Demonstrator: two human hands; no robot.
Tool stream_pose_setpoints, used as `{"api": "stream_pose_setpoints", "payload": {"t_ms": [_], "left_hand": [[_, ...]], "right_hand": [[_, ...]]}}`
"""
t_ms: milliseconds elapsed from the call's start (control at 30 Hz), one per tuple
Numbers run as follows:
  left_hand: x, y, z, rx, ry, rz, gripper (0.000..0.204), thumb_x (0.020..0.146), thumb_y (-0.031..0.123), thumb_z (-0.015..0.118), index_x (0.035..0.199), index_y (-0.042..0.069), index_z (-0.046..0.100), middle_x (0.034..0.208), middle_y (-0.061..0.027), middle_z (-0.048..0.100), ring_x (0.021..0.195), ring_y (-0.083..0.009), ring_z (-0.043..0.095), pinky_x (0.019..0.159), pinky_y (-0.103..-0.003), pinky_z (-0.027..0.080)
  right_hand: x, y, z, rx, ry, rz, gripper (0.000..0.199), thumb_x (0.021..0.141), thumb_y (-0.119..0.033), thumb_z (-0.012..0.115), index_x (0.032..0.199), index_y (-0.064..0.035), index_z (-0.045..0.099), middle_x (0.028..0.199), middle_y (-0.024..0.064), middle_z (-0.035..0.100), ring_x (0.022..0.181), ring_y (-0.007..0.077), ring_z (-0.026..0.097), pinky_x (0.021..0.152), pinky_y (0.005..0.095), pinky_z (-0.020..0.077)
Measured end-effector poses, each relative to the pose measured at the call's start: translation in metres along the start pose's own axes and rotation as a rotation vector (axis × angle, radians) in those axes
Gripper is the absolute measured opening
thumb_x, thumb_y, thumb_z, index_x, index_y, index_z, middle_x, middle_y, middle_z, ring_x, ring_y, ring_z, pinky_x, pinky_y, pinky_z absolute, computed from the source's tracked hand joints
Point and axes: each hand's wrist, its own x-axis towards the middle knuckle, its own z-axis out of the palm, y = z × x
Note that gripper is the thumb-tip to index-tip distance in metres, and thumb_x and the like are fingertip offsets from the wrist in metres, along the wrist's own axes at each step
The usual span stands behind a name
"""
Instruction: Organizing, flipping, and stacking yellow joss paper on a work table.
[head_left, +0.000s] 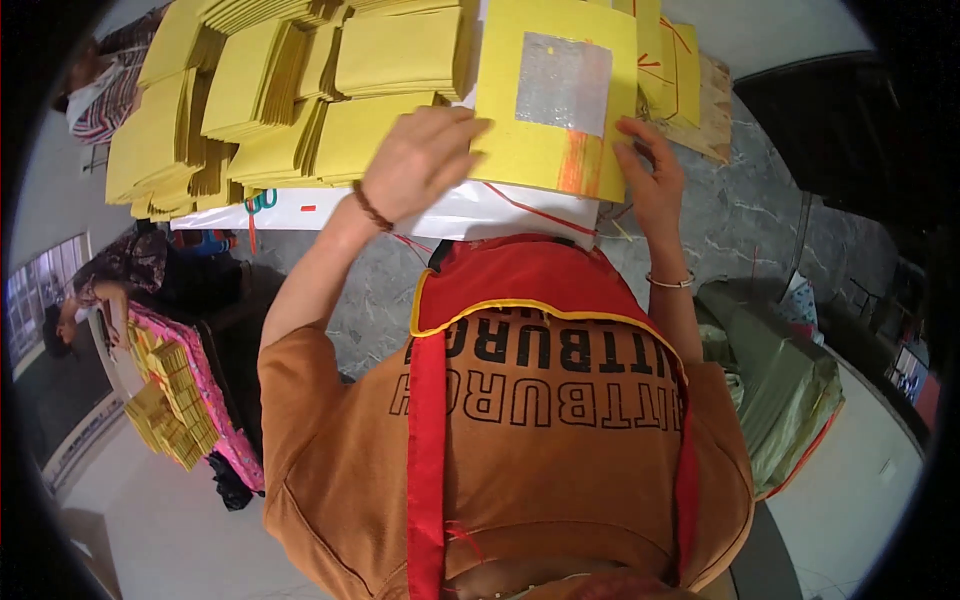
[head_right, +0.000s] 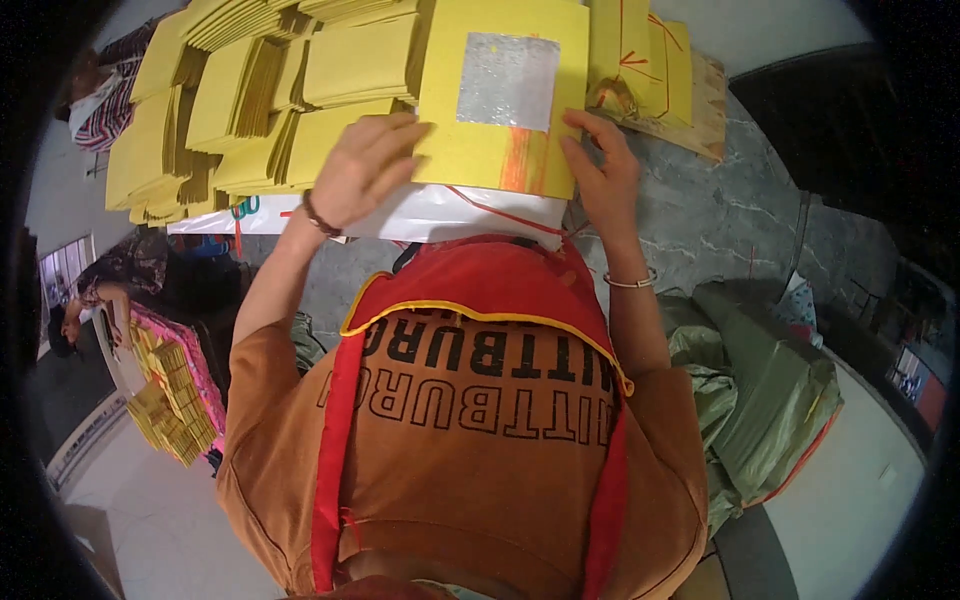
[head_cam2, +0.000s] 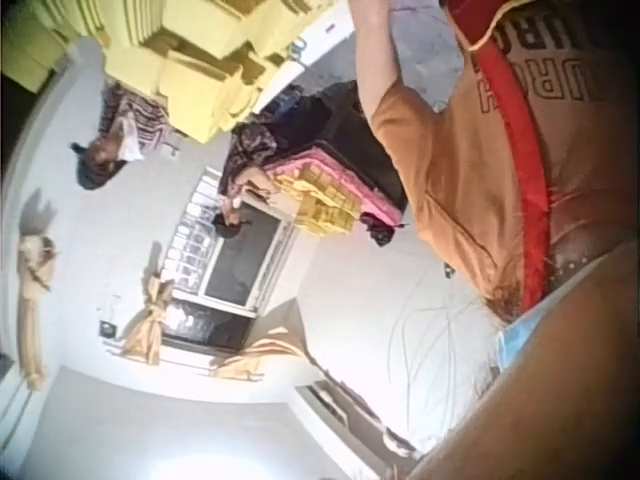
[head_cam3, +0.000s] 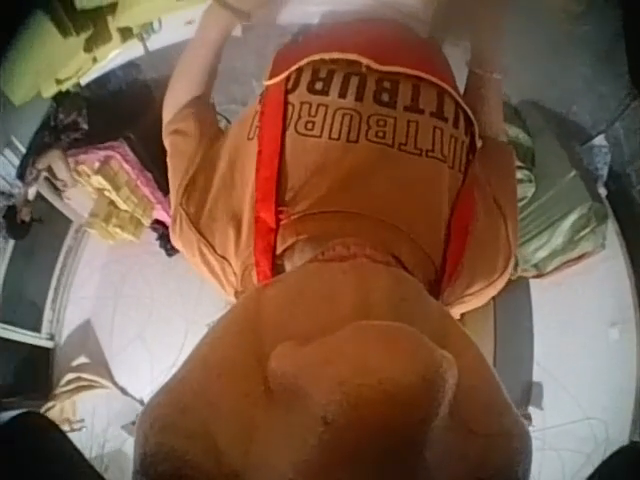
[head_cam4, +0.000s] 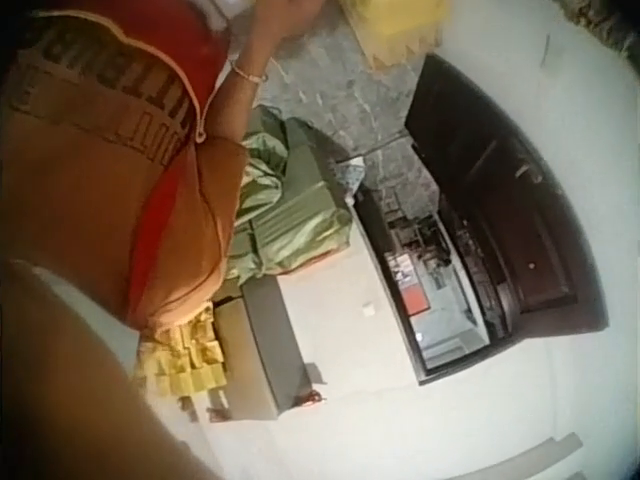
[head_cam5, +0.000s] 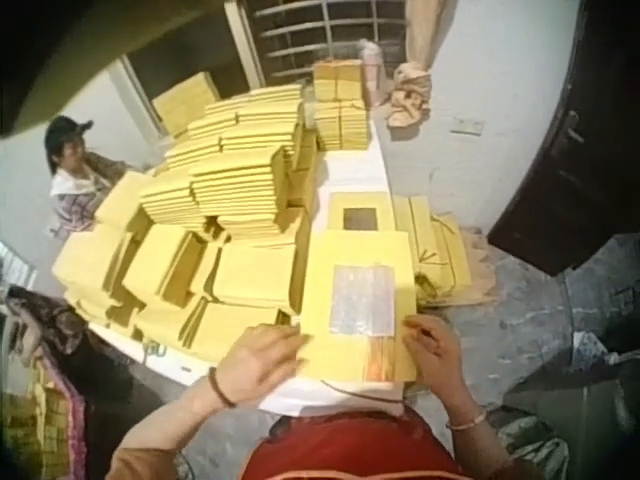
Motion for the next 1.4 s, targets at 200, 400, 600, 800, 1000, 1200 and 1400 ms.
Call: {"api": "stream_pose_setpoints", "payload": {"t_ms": [200, 400, 600, 800, 1000, 1200, 1400], "left_hand": [[0.031, 0.041, 0.018, 0.213, 0.076, 0.258, 0.041, 0.076, 0.029, 0.061, 0.111, 0.009, 0.056, 0.106, -0.0088, 0.053, 0.095, -0.0268, 0.047, 0.08, -0.038, 0.038], [0.039, 0.038, 0.02, -0.059, 0.067, 0.321, 0.022, 0.075, 0.02, 0.062, 0.092, 0.006, 0.062, 0.09, -0.0079, 0.057, 0.081, -0.0242, 0.052, 0.069, -0.034, 0.042], [0.048, 0.037, 0.015, -0.248, -0.011, 0.259, 0.011, 0.076, 0.012, 0.061, 0.077, 0.001, 0.061, 0.072, -0.01, 0.056, 0.069, -0.026, 0.054, 0.061, -0.034, 0.044], [0.057, 0.036, 0.01, -0.377, -0.125, 0.132, 0.01, 0.074, 0.01, 0.059, 0.073, 0.0, 0.06, 0.066, -0.0096, 0.055, 0.064, -0.0238, 0.054, 0.057, -0.032, 0.043], [0.063, 0.033, 0.004, -0.444, -0.254, 0.05, 0.011, 0.073, 0.01, 0.058, 0.075, 0.0, 0.061, 0.067, -0.0088, 0.057, 0.064, -0.0211, 0.056, 0.057, -0.03, 0.043], [0.068, 0.028, 0.003, -0.595, -0.35, -0.075, 0.012, 0.076, 0.009, 0.056, 0.079, -0.001, 0.061, 0.067, -0.0053, 0.057, 0.065, -0.0132, 0.054, 0.06, -0.026, 0.042], [0.07, 0.025, 0.003, -0.67, -0.41, -0.154, 0.012, 0.077, 0.009, 0.057, 0.079, -0.002, 0.061, 0.071, -0.004, 0.058, 0.067, -0.0109, 0.052, 0.062, -0.025, 0.042]], "right_hand": [[0.0, -0.005, -0.003, 0.018, -0.002, 0.023, 0.025, 0.078, -0.007, 0.059, 0.103, -0.004, 0.059, 0.099, 0.0057, 0.06, 0.093, 0.0148, 0.053, 0.082, 0.0255, 0.0402], [0.0, -0.001, 0.0, 0.097, 0.008, 0.032, 0.026, 0.078, -0.007, 0.06, 0.103, -0.0049, 0.059, 0.098, 0.0047, 0.06, 0.09, 0.0137, 0.053, 0.08, 0.0248, 0.0402], [-0.002, 0.003, 0.001, 0.221, -0.005, 0.123, 0.026, 0.078, -0.007, 0.059, 0.104, -0.0055, 0.059, 0.099, 0.0034, 0.059, 0.091, 0.0122, 0.052, 0.081, 0.024, 0.0391], [-0.001, 0.008, 0.0, 0.171, -0.035, 0.093, 0.027, 0.081, -0.006, 0.058, 0.108, -0.004, 0.056, 0.104, 0.0017, 0.057, 0.084, 0.0085, 0.051, 0.076, 0.0213, 0.0424], [0.0, 0.006, 0.0, 0.179, -0.039, 0.131, 0.026, 0.082, -0.006, 0.058, 0.108, -0.0038, 0.057, 0.104, 0.0018, 0.058, 0.085, 0.0083, 0.052, 0.076, 0.0211, 0.0422], [-0.001, 0.008, -0.002, 0.319, -0.039, 0.099, 0.027, 0.091, -0.019, 0.046, 0.107, -0.0013, 0.057, 0.103, 0.0054, 0.059, 0.096, 0.0117, 0.051, 0.086, 0.0252, 0.0376], [0.002, 0.008, -0.013, 0.373, -0.13, 0.064, 0.027, 0.089, -0.017, 0.048, 0.109, -0.0011, 0.056, 0.11, 0.0065, 0.056, 0.105, 0.0159, 0.048, 0.09, 0.0268, 0.0358]]}}
